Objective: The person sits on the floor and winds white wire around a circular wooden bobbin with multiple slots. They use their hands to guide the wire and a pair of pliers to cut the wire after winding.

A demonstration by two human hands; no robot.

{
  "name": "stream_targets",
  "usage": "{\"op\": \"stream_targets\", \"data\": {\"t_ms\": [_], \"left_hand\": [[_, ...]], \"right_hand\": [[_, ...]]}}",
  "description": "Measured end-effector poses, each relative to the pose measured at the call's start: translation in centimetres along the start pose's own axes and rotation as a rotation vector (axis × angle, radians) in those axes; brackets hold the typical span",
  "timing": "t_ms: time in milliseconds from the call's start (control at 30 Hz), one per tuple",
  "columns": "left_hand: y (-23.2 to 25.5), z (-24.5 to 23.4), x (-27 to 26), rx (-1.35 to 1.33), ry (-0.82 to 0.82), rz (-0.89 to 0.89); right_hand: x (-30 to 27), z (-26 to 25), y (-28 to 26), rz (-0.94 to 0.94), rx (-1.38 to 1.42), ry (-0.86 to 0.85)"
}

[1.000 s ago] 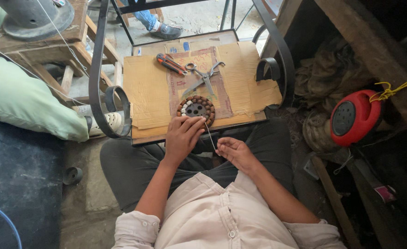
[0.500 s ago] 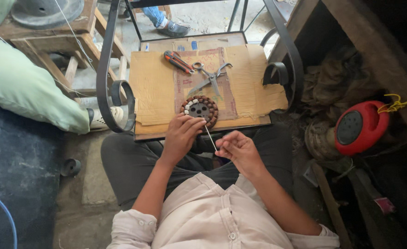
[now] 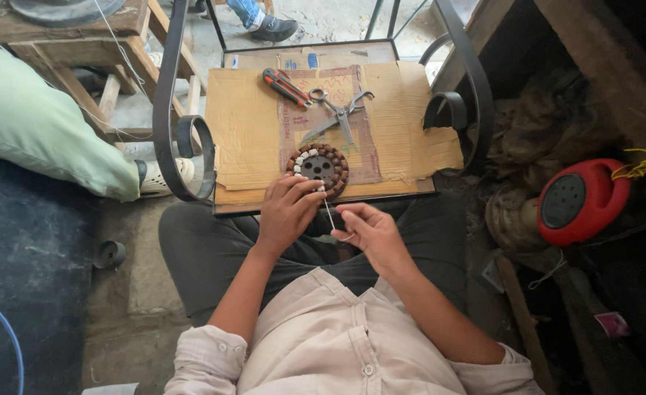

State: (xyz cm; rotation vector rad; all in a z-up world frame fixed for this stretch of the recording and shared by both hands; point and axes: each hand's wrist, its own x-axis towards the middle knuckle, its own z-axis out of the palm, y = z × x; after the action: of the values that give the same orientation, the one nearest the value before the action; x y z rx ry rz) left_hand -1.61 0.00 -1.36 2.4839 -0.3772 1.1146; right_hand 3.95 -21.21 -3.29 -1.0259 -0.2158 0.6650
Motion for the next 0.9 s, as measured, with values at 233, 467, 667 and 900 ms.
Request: {"op": "stream_targets", "data": {"t_ms": [233,467,667,900], "left_hand": [[0.1,-0.2,0.2,0.002,0.012,0.002],[0.3,-0.3,0.1,0.0,0.005,-0.013],[0.2,-0.2,0.0,-0.041,0.025,-0.058],[0.1,-0.1,-0.2,-0.052,0.023,-0.091]], "right_hand": [[2.7,0.9,-3.7,-0.232,-0.655,0.183],[3.6,2.3,-4.6,-0.251,-1.018,0.185],[4.3,2.8,-5.5,-0.168,-1.027,0.177],[4.8,3.2,-5.8,-0.129,-1.111,0.185]]}}
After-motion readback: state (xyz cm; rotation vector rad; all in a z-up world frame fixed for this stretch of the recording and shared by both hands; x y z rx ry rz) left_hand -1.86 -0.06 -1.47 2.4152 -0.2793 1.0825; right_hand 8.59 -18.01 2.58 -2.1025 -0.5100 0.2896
